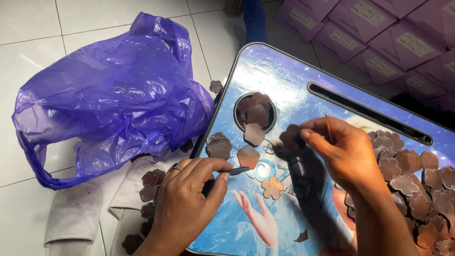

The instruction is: The person sits on the floor with a lap desk covered in brown flower-shaped cut pieces. They pick up a piece, hold it in one hand, and use a thin stick to work around the scalloped edges, then set the finished piece aside and reach for the next one.

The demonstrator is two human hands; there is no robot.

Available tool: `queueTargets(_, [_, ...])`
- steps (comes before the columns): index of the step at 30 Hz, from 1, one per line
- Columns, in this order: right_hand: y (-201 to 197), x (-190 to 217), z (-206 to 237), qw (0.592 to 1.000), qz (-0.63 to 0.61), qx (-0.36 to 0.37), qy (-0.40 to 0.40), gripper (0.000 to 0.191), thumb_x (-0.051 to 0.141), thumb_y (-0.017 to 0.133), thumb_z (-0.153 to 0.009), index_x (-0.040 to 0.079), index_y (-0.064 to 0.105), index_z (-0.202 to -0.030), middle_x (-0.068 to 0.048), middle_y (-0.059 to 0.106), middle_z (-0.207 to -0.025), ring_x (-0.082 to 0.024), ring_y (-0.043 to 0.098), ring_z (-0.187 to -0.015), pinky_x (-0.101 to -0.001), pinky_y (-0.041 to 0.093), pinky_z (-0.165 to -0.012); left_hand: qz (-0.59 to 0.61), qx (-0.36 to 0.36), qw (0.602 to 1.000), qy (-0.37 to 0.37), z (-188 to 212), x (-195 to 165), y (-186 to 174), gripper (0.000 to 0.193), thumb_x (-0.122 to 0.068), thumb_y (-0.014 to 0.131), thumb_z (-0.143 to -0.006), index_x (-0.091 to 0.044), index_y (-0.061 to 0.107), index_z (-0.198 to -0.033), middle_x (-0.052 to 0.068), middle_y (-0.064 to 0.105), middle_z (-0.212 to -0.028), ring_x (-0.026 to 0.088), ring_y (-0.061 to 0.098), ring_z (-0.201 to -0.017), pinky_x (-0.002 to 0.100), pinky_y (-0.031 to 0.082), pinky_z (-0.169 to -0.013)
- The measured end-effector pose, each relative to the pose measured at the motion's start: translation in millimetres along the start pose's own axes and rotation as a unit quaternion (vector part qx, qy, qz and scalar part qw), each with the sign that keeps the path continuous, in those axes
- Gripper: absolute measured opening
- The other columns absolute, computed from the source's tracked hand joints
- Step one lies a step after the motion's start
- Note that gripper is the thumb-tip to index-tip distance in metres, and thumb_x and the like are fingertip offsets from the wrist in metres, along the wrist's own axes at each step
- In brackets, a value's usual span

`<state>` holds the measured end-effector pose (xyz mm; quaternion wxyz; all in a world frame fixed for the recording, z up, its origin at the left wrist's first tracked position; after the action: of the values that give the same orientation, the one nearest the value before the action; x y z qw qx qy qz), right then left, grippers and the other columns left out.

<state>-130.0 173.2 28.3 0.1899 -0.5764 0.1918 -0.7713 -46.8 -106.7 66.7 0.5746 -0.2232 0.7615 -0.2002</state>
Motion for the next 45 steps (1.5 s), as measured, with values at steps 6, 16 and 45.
queueTargets(6, [7, 14, 17, 0.992, -0.121, 0.025, 0.008, 0.025, 0.016, 0.073, -0.090, -0.002, 0.073, -0.107, -0.007, 0.077, -0.096, -0.010, 0.072, -0.089, -0.0255, 0.057, -0.084, -0.008, -0.042, 0.997, 0.071, 4, -17, -3, 0.013, -0.009, 0.075, -0.086, -0.013, 0.073, -0.099, -0.001, 0.074, -0.102, 0.022, 0.067, -0.094, 0.037, 0.051, -0.079])
queueTargets(16, [40, 49, 72, 0.922, 0.349, 0.081, -0.146, 0.032, 0.031, 0.078, -0.084, 0.019, 0.075, -0.114, -0.004, 0.072, -0.114, -0.028, 0.072, -0.088, -0.0390, 0.054, -0.072, -0.092, 0.017, 0.995, 0.043, 29, -11, -1, 0.027, -0.010, 0.076, -0.083, -0.015, 0.078, -0.109, 0.000, 0.068, -0.108, 0.023, 0.060, -0.100, 0.038, 0.049, -0.082])
queueTargets(45, [-98, -108, 99, 0.975, -0.158, -0.097, 0.125, 0.013, 0.006, 0.070, -0.094, -0.003, 0.071, -0.103, -0.004, 0.073, -0.087, -0.006, 0.065, -0.074, -0.0208, 0.052, -0.064, 0.050, 0.126, 0.990, 0.033, -30, -90, 151, 0.037, -0.014, 0.070, -0.093, -0.008, 0.062, -0.128, 0.016, 0.061, -0.120, 0.037, 0.063, -0.111, 0.046, 0.051, -0.094])
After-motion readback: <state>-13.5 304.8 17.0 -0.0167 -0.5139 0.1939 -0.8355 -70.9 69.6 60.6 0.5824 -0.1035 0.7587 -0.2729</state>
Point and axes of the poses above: each hand's wrist, its own z-axis away from the middle knuckle, its own y-axis out of the palm, x = y × z, the point moved 10 cm from there along -z, towards the middle knuckle
